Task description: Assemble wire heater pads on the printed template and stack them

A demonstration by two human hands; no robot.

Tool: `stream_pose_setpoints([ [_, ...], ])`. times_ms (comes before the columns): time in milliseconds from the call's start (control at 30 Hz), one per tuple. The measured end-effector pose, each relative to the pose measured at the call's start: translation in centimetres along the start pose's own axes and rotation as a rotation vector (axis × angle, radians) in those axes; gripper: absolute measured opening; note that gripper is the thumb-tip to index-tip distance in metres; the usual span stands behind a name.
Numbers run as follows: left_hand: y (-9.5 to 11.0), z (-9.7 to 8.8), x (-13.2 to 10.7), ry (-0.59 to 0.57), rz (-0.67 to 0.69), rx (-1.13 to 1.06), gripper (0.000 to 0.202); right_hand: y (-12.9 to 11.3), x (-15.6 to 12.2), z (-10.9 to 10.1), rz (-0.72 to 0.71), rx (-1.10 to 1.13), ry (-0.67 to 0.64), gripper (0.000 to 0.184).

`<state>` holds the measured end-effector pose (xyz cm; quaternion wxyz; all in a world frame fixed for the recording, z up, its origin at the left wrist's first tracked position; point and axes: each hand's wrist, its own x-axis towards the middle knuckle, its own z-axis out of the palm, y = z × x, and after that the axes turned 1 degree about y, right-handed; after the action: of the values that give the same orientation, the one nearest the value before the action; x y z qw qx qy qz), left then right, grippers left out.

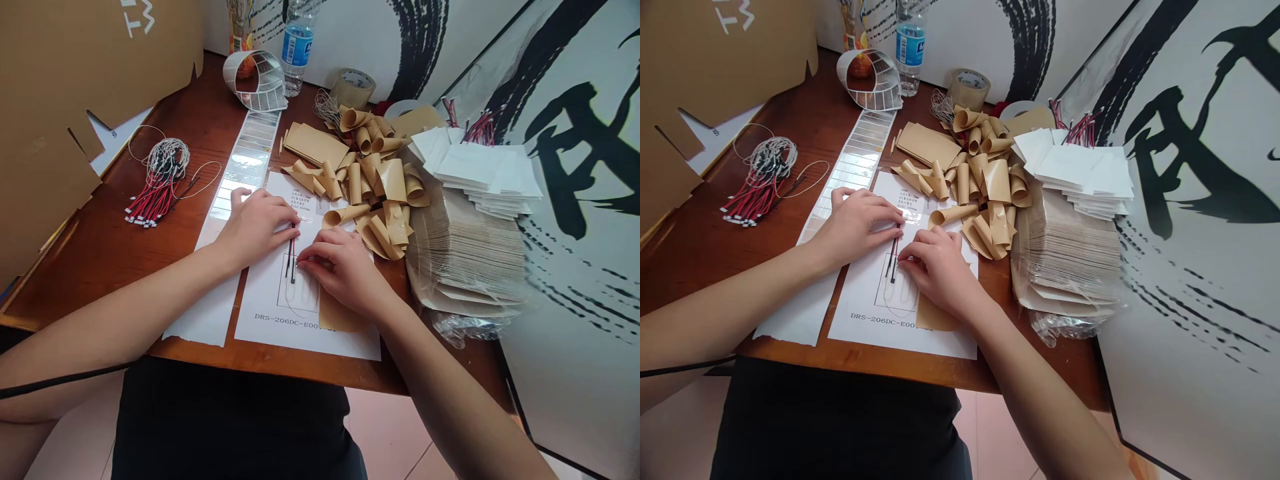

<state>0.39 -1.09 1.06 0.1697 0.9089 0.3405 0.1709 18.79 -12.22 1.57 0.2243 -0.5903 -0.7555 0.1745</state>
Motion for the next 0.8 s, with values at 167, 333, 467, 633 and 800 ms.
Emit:
stream_pose_setpoints([
  [167,0.0,0.1,-0.1,0.015,-0.003,-0.009,0.023,-0.3,0.0,0.0,0.002,-0.008,0.0,0.013],
  [333,0.2,0.0,-0.2,0.008,-0.009,-0.003,0.028,-0.5,-0.1,0.0,0.009,0.008,-0.013,0.015],
  [467,0.3,-0.1,-0.3,0.009,-0.012,0.0,0.031,-0.7,-0.1,0.0,0.041,0.015,-0.015,0.015],
  [633,0.3,0.0,-0.3,0.019,-0.004,-0.009,0.032,-1.2,-0.1,0.1,0.089,0.035,-0.002,0.011],
  [800,0.2,0.2,-0.3,0.03,-0.01,-0.023,0.03,-1.4,0.0,0.2,0.13,0.069,-0.016,0.012],
])
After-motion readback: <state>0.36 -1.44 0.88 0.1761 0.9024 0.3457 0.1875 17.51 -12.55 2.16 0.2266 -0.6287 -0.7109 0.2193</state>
